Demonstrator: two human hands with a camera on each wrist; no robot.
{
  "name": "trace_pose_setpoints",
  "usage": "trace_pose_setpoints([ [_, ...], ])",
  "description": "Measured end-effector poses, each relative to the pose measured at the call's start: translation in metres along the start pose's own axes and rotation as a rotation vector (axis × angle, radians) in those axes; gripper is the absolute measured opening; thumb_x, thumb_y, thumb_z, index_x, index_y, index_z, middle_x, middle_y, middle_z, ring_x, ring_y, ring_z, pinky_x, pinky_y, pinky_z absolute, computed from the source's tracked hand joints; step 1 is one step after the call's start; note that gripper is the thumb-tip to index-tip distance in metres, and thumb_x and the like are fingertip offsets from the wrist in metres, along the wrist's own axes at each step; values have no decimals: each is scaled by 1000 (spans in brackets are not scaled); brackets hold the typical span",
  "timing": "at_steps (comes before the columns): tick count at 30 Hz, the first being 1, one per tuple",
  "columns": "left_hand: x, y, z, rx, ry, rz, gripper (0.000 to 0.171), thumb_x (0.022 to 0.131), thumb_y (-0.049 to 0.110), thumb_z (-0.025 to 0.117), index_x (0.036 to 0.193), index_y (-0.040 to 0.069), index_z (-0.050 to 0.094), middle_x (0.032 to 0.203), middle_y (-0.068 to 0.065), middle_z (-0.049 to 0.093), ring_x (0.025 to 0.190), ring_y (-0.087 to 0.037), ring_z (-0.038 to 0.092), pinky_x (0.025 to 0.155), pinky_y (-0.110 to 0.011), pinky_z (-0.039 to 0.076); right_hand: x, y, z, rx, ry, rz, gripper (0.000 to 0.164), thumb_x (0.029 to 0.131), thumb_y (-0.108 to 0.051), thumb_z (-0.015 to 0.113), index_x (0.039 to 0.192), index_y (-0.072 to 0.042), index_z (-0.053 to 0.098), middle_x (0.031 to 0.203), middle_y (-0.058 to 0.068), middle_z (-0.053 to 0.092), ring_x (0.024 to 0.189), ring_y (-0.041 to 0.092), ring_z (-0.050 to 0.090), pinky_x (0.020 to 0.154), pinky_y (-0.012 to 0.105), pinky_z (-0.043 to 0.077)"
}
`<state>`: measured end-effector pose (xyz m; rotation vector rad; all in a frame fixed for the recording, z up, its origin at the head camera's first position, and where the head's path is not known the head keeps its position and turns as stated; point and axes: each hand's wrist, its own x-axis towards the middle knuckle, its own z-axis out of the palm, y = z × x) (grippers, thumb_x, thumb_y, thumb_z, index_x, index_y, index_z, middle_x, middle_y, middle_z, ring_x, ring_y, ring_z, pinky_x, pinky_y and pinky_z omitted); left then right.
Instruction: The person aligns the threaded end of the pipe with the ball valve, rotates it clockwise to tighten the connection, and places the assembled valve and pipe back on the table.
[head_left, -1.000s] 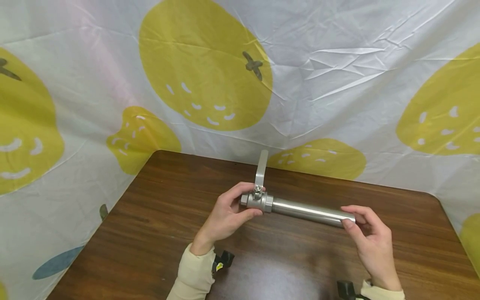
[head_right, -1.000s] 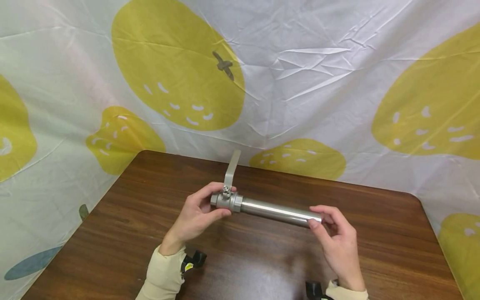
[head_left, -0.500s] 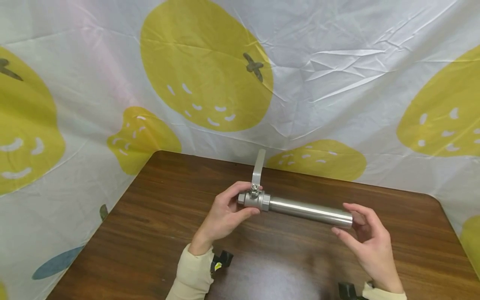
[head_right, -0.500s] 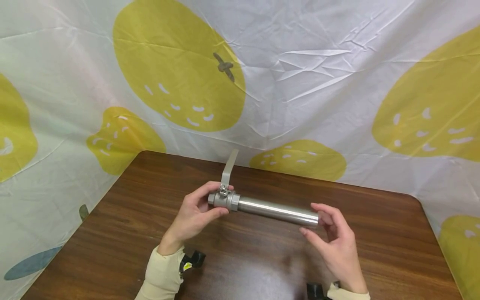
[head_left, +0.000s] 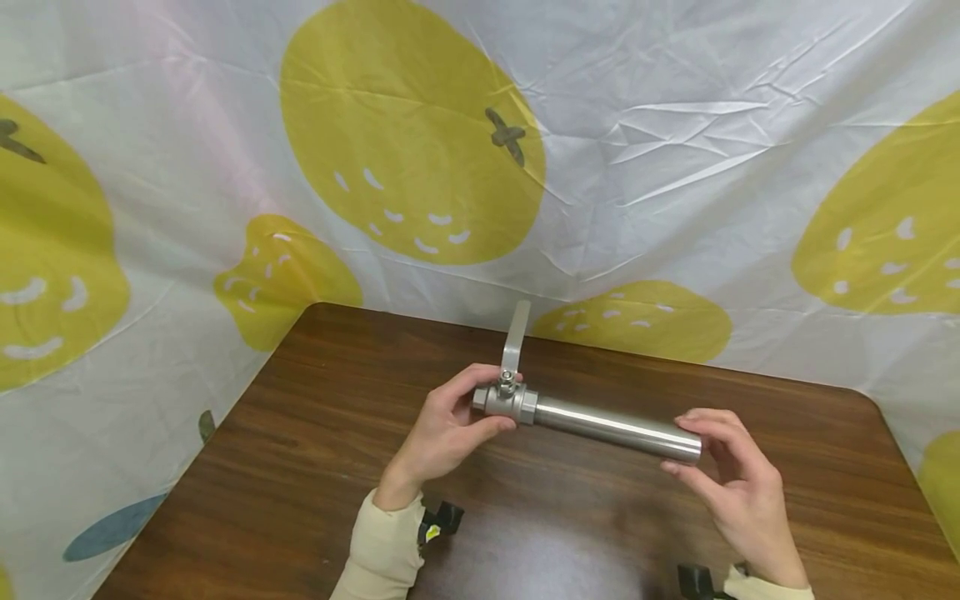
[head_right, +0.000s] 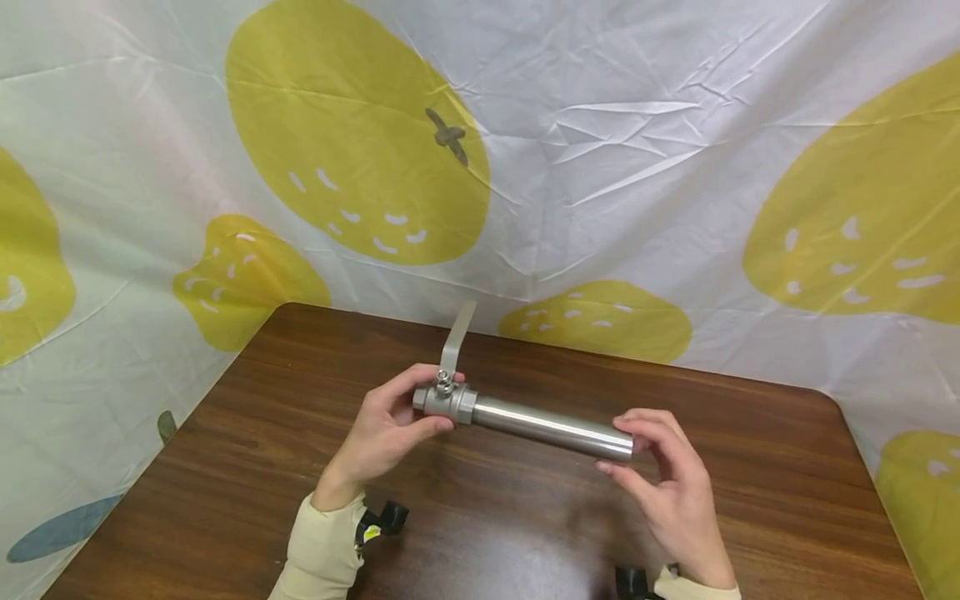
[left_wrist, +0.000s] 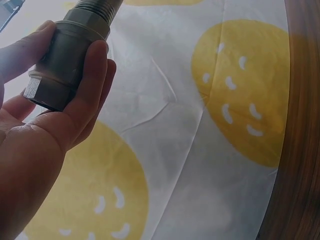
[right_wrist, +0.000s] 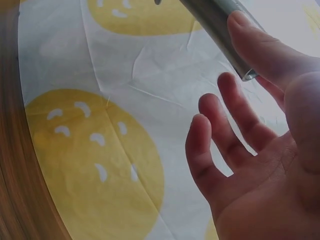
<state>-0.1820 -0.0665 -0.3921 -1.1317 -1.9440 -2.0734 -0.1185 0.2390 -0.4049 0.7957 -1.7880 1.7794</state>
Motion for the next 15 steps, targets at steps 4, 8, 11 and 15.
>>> trace_pose_setpoints([
  [4, 0, -1, 1, -2, -3, 9, 47, 72, -5, 69, 115, -1, 50, 113, -19, 53, 99, -20, 53, 80, -27, 50, 4, -4, 3, 48, 9, -40, 52, 54, 32, 64, 104, 23, 48, 110, 25, 51, 108, 28, 48, 97, 25, 40],
  [8, 0, -2, 2, -7, -5, 21, 47, 72, -6, 69, 115, -1, 49, 113, -23, 52, 100, -20, 53, 80, -28, 51, 5, -7, 4, 86, 36, -41, 53, 54, 33, 63, 104, 25, 48, 108, 26, 53, 106, 28, 50, 96, 25, 41],
  [11, 1, -2, 3, -2, -4, 25, 48, 71, -7, 69, 115, -1, 49, 113, -24, 51, 100, -20, 53, 80, -29, 51, 4, -5, 3, 111, 51, -40, 53, 54, 34, 62, 104, 25, 47, 107, 27, 54, 104, 28, 52, 95, 26, 42],
  [15, 1, -1, 4, 6, -2, 27, 49, 71, -9, 68, 115, -1, 49, 113, -20, 52, 100, -20, 52, 80, -29, 51, 2, -1, 1, 127, 61, -38, 56, 54, 34, 62, 107, 25, 44, 107, 27, 55, 104, 29, 54, 95, 27, 42],
])
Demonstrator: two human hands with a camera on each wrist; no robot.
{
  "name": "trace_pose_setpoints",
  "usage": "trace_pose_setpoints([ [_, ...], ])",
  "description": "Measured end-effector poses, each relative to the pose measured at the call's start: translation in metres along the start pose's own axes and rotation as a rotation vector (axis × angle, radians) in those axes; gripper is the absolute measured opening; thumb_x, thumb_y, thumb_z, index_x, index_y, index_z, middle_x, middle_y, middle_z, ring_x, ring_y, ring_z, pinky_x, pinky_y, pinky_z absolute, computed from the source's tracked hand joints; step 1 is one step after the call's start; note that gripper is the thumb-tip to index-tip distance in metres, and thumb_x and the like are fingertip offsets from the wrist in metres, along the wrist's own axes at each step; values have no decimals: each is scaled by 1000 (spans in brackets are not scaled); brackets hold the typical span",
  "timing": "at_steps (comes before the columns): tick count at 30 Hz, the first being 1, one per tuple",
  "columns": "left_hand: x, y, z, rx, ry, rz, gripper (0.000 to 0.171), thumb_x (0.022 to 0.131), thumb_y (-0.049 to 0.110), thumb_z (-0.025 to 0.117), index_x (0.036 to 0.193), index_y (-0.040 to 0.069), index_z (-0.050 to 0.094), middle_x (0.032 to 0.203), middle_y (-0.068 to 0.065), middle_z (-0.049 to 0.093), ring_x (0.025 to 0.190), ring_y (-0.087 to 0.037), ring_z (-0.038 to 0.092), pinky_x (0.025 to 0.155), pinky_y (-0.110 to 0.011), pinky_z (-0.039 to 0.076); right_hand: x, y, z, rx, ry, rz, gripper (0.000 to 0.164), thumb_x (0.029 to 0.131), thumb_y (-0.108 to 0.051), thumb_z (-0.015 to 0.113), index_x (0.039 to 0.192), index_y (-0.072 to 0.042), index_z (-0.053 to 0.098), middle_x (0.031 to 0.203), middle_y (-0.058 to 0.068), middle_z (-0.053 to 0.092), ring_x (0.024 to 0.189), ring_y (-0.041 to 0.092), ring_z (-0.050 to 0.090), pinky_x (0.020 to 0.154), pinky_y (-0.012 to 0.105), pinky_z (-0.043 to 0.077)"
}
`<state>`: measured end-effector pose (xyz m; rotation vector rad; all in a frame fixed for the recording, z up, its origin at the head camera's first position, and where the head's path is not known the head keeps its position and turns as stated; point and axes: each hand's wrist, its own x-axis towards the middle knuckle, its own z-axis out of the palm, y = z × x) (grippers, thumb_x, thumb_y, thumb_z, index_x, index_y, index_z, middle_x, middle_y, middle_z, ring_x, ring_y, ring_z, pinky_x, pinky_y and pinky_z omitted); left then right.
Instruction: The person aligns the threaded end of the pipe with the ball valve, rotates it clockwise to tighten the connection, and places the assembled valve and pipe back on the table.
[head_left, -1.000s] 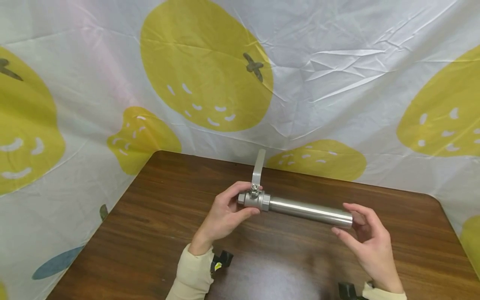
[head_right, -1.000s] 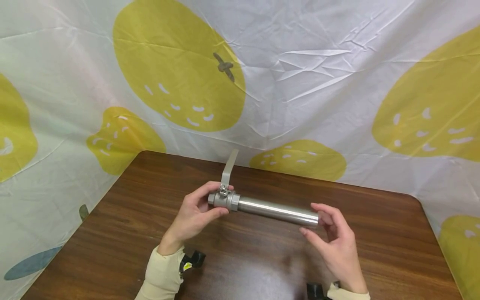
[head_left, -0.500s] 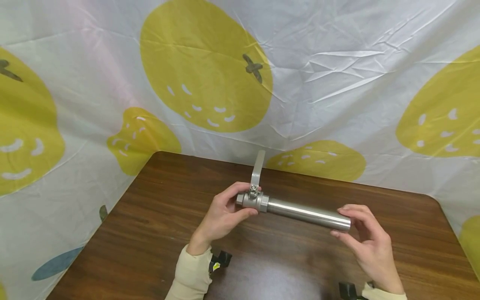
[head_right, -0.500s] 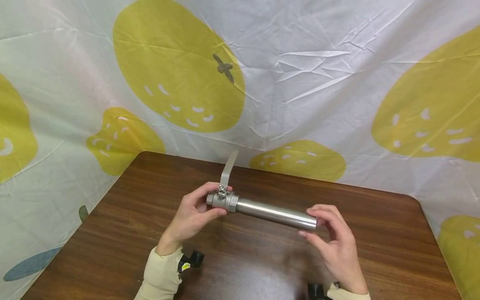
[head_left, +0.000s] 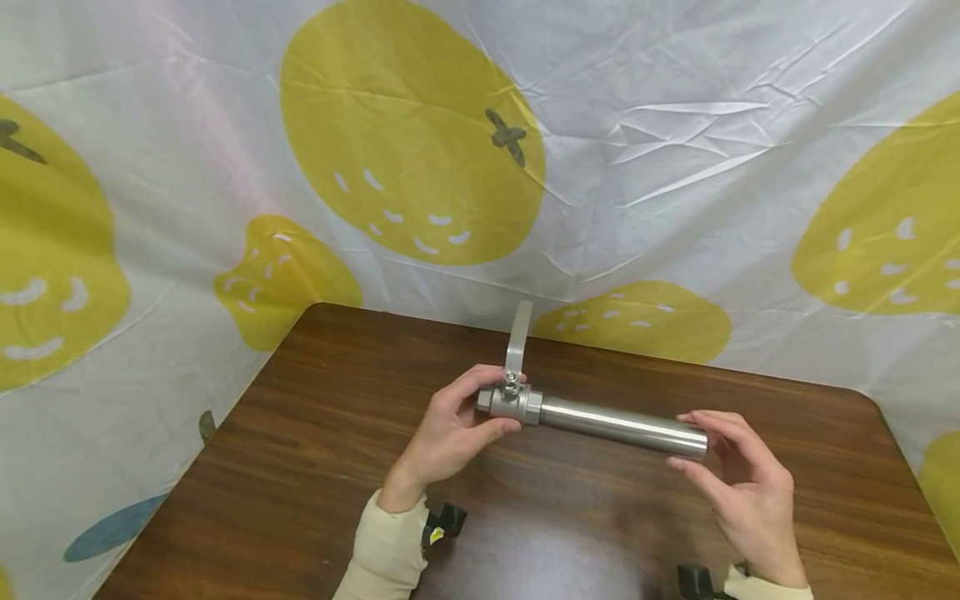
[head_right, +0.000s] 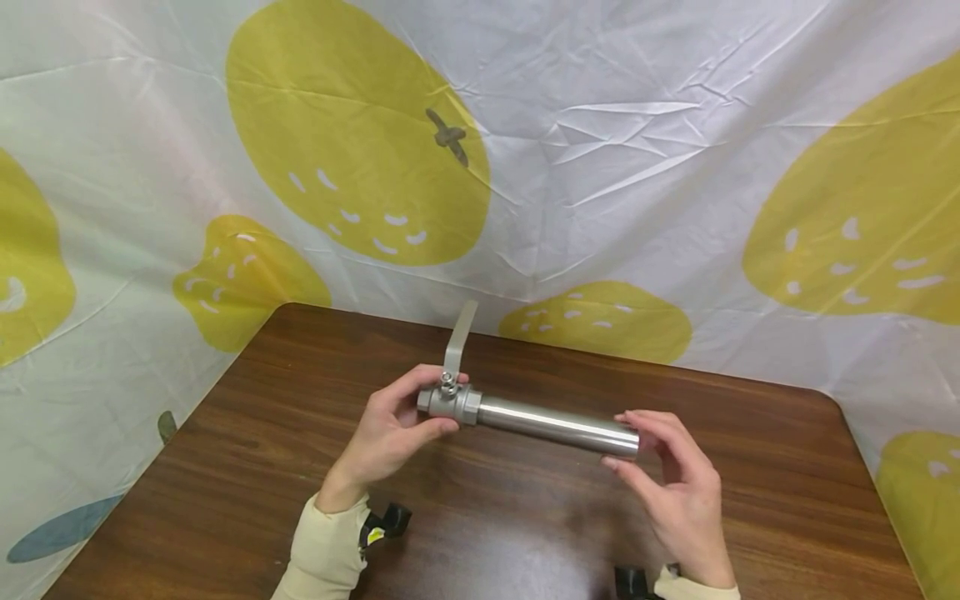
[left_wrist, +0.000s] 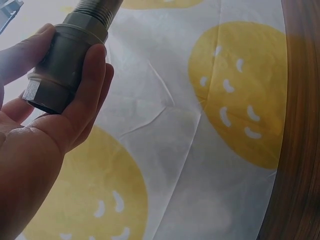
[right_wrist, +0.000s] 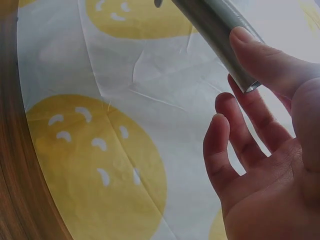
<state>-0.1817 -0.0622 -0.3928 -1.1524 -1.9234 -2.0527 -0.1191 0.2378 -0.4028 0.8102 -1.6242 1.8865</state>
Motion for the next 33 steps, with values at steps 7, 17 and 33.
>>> trace_pose_setpoints([
  [7, 0, 0, 0, 7, 2, 6, 48, 71, -7, 69, 115, -1, 49, 113, -20, 52, 100, -20, 52, 79, -27, 51, -1, 1, -1, 21, 4, -3, 55, 54, 34, 62, 105, 25, 43, 107, 28, 54, 104, 29, 55, 93, 27, 43],
  [17, 0, -2, 0, 7, 6, 12, 48, 71, -6, 69, 114, -1, 49, 112, -19, 52, 101, -20, 52, 80, -27, 50, -1, -1, 2, 37, 9, -4, 51, 55, 34, 61, 103, 25, 44, 107, 29, 53, 104, 30, 54, 95, 28, 42],
  [33, 0, 0, 1, 27, -2, 36, 47, 71, -7, 69, 113, -2, 49, 111, -22, 52, 100, -19, 52, 80, -24, 49, -5, -4, 0, -165, 76, 100, 46, 60, 29, 63, 102, 21, 49, 102, 16, 59, 93, 15, 56, 86, 18, 44],
])
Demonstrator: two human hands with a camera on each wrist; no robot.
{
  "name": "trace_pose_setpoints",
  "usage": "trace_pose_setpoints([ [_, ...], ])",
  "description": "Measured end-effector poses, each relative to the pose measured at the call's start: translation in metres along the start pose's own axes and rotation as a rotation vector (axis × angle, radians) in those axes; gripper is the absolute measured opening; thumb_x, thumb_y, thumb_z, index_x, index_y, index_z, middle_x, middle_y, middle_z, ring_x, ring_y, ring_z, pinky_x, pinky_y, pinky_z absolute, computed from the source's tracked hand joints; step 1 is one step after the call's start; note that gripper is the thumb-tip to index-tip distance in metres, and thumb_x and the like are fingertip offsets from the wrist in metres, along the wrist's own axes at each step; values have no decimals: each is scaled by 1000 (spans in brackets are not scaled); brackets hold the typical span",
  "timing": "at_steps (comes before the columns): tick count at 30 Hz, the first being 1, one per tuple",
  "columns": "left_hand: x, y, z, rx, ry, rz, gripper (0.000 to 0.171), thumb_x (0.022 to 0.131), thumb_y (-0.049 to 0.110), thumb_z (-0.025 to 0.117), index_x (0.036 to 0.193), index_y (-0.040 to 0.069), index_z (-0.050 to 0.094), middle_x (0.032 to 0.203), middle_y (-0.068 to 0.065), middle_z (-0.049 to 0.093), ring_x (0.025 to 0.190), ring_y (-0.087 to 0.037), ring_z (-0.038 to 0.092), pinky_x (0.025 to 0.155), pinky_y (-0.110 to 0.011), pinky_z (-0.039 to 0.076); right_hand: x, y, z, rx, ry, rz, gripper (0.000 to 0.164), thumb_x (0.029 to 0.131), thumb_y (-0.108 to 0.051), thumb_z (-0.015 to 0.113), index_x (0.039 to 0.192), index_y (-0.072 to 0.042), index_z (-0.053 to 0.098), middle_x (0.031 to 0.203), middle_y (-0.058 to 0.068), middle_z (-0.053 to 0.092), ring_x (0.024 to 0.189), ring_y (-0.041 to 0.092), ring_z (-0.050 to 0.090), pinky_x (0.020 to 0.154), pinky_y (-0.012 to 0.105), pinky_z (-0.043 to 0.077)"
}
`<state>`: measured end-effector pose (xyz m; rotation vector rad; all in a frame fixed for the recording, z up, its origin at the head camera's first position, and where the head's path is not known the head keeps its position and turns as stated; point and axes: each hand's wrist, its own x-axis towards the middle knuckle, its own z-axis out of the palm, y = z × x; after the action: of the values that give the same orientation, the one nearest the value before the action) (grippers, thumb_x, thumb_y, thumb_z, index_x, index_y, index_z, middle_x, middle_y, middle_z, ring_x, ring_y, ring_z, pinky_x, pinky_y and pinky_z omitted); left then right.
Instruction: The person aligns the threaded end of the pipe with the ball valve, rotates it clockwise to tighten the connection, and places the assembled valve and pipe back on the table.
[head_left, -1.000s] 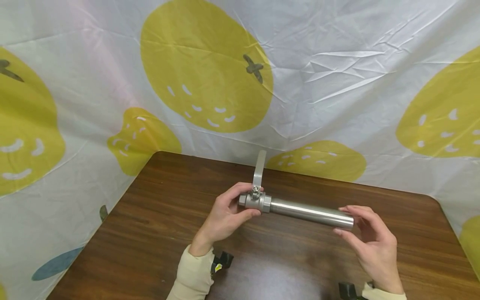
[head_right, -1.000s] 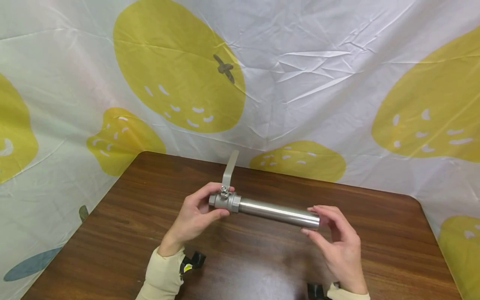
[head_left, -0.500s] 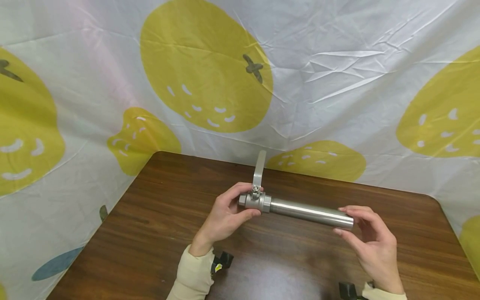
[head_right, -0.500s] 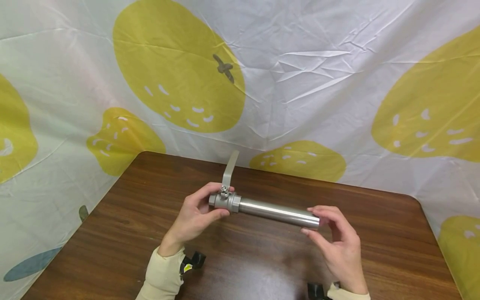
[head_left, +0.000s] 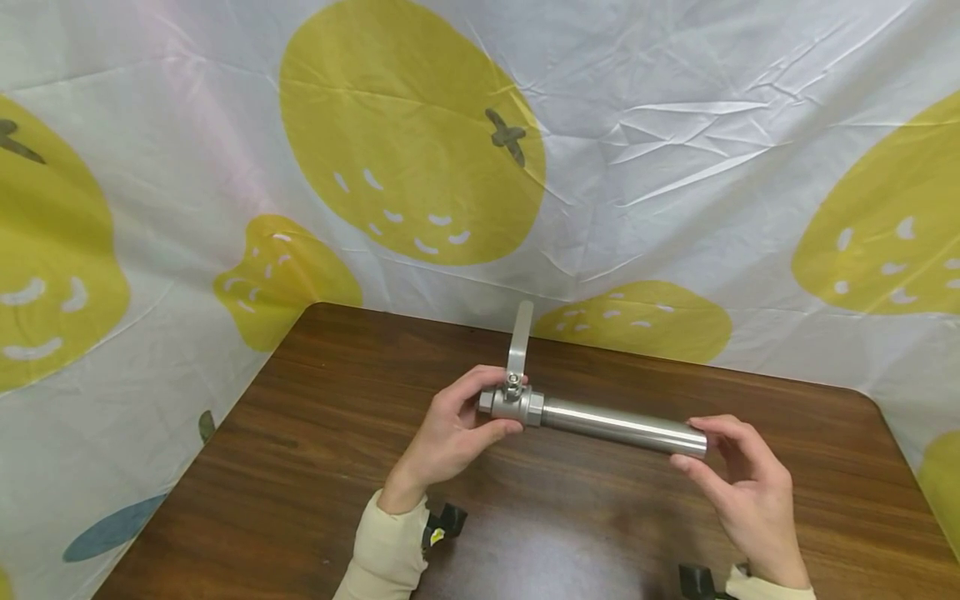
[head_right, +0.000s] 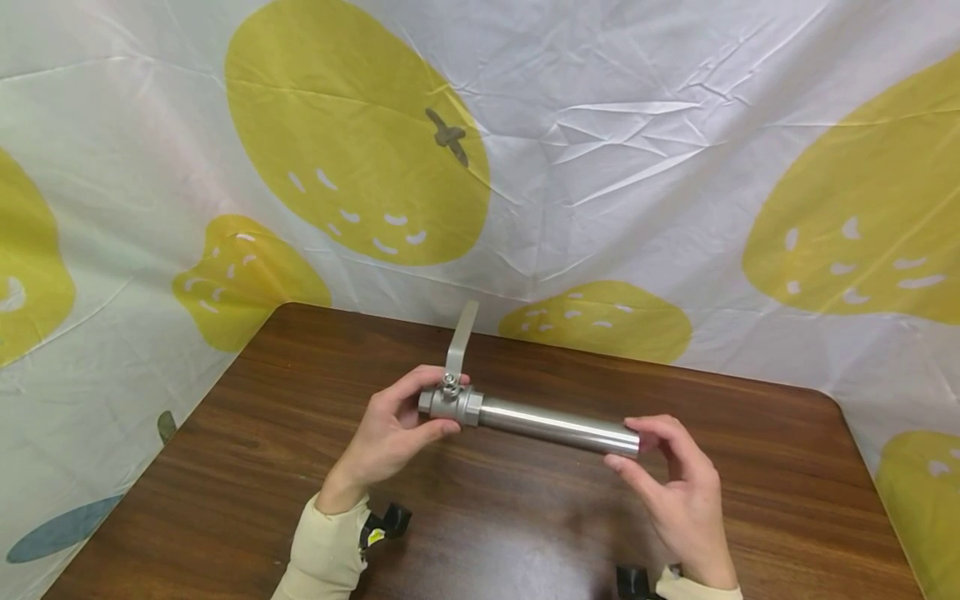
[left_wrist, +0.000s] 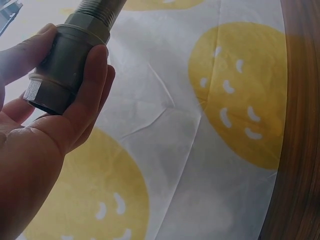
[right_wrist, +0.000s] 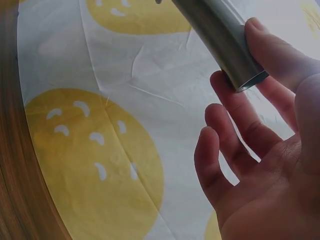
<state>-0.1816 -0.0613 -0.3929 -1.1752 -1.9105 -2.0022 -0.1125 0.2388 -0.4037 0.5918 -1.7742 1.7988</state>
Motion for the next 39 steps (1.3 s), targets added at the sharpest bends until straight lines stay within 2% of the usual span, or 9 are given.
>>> trace_pose_setpoints([
  [6, 3, 13, 2, 15, -7, -1, 46, 69, -13, 68, 111, -6, 49, 111, -25, 52, 99, -17, 52, 80, -23, 49, 0, -2, 1, -54, 13, 44, 42, 63, 28, 61, 103, 19, 52, 96, 9, 60, 84, 12, 54, 77, 14, 44],
  [11, 4, 20, 3, 18, -7, -11, 45, 68, -15, 67, 109, -9, 48, 109, -26, 52, 98, -16, 52, 79, -24, 49, 0, 1, -1, -144, 14, 67, 39, 67, 25, 61, 104, 16, 53, 89, 5, 60, 77, 10, 52, 69, 13, 43],
  [21, 1, 6, 2, 38, -5, -20, 46, 70, -10, 69, 111, -4, 50, 110, -20, 53, 96, -16, 52, 78, -24, 50, 0, 6, -1, -269, 13, 33, 36, 70, 19, 63, 105, 14, 54, 82, 1, 59, 73, 8, 51, 64, 13, 42],
  [26, -1, 0, 1, 58, 15, -43, 49, 68, -12, 69, 112, -2, 50, 110, -17, 52, 93, -14, 51, 75, -22, 50, 0, 4, -1, -342, 15, 76, 47, 63, 20, 68, 108, 12, 54, 90, 0, 62, 79, 7, 53, 71, 11, 44],
  [31, -1, -2, 0, 54, 23, -49, 47, 72, -3, 70, 114, 1, 50, 111, -15, 52, 93, -15, 52, 76, -23, 50, 0, 2, -1, -237, -24, 113, 60, 56, 28, 67, 112, 14, 50, 104, 6, 59, 87, 9, 50, 78, 11, 43],
  [36, -1, -1, -2, 47, 15, -50, 47, 73, -2, 70, 115, 2, 50, 112, -14, 52, 94, -16, 52, 77, -24, 51, 0, 3, -2, -141, -73, 62, 57, 57, 35, 59, 110, 17, 48, 106, 8, 57, 88, 10, 50, 77, 11, 46],
  [39, -1, -2, -3, 43, 6, -48, 46, 73, -2, 69, 115, 2, 50, 112, -14, 52, 96, -17, 52, 77, -26, 51, -1, 4, -2, -187, -79, 34, 54, 56, 33, 61, 106, 16, 52, 105, 7, 58, 88, 10, 50, 77, 12, 46],
])
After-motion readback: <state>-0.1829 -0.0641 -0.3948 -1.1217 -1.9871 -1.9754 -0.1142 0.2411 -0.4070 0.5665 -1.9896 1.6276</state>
